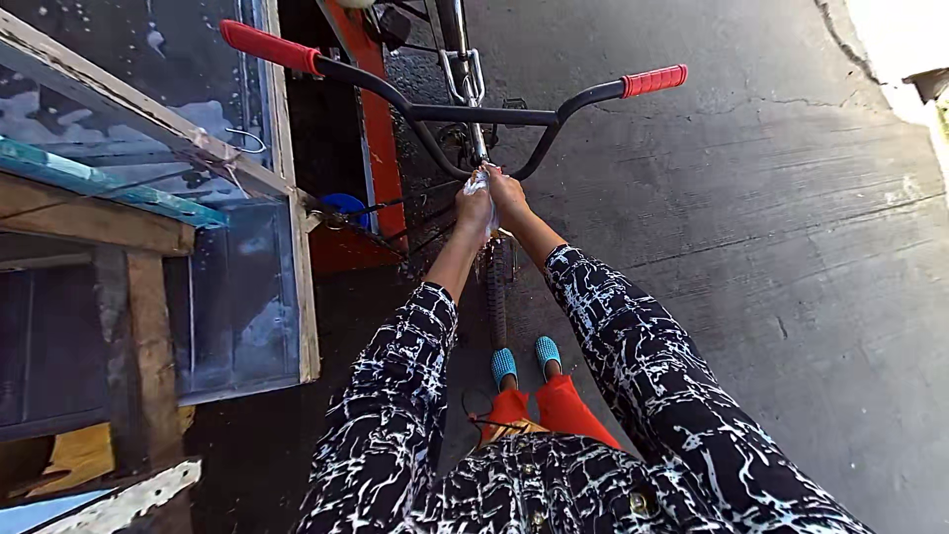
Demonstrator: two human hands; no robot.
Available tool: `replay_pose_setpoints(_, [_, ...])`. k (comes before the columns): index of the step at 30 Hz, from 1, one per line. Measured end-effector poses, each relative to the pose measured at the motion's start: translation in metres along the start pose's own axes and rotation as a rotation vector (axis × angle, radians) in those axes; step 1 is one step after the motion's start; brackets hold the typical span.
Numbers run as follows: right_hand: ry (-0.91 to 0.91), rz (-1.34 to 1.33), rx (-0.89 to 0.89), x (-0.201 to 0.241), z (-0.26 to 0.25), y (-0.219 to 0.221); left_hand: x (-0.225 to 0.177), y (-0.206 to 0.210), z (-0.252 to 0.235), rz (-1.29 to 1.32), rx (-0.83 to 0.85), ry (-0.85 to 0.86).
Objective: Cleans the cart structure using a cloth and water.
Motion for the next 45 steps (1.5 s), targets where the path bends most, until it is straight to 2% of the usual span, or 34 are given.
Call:
replay_pose_setpoints(7, [-0.011,-0.066,-0.051,0.009,-0.004,-0.006,-0.007,0.005,-0.007,0.049,-0.037,0.020])
replay_pose_setpoints(17, [-0.016,0.041,-0.105,0.020,-0.002,-0.011,-0.008,0.004,-0.005,0.027,-0.091,0.083])
replay_pose_setpoints(20, [-0.096,0.056,-0.003,0.013,-0.017,-0.003,0.006,-0.009,0.003,0.050,-0.037,0.076])
replay_pose_setpoints(22, [-0.138,0.084,0.176,0.012,-0.017,0.015,0.011,-0.036,0.014,0.053,-0.045,0.114])
replay_pose_setpoints(24, [-0.170,0.156,0.329,0.020,-0.008,0.031,0.006,-0.078,0.032,-0.053,-0.134,0.188])
replay_pose_setpoints(26, [-0.197,0.245,0.414,0.029,0.004,0.042,-0.001,-0.134,0.054,-0.253,-0.269,0.258])
replay_pose_setpoints(29, [-0.246,0.293,0.445,0.038,0.010,0.051,-0.016,-0.233,0.082,-0.603,-0.515,0.316])
replay_pose_setpoints(31, [-0.236,0.286,0.434,0.040,0.012,0.054,-0.014,-0.295,0.092,-0.821,-0.597,0.227])
replay_pose_setpoints(34, [-0.221,0.291,0.434,0.034,0.017,0.058,0.018,-0.364,0.104,-1.090,-0.521,-0.060])
replay_pose_setpoints(36, [-0.216,0.296,0.436,0.027,0.020,0.060,0.049,-0.384,0.119,-1.190,-0.424,-0.229])
replay_pose_setpoints(38, [-0.193,0.294,0.448,0.019,0.022,0.062,0.079,-0.390,0.134,-1.206,-0.416,-0.269])
replay_pose_setpoints(42, [-0.131,0.248,0.455,-0.002,0.031,0.066,0.102,-0.362,0.161,-1.141,-0.437,-0.094])
replay_pose_setpoints(45, [-0.117,0.245,0.471,-0.016,0.040,0.071,0.108,-0.341,0.169,-1.049,-0.392,0.047])
Point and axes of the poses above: each hand's wrist, its own z-axis away from the middle knuckle, its own y-axis out of the palm, x = y × z, the point moved 7 cm from there along -z, towards the middle knuckle, and after that the axes turned 9 degrees about -z, right-handed, at the moved point
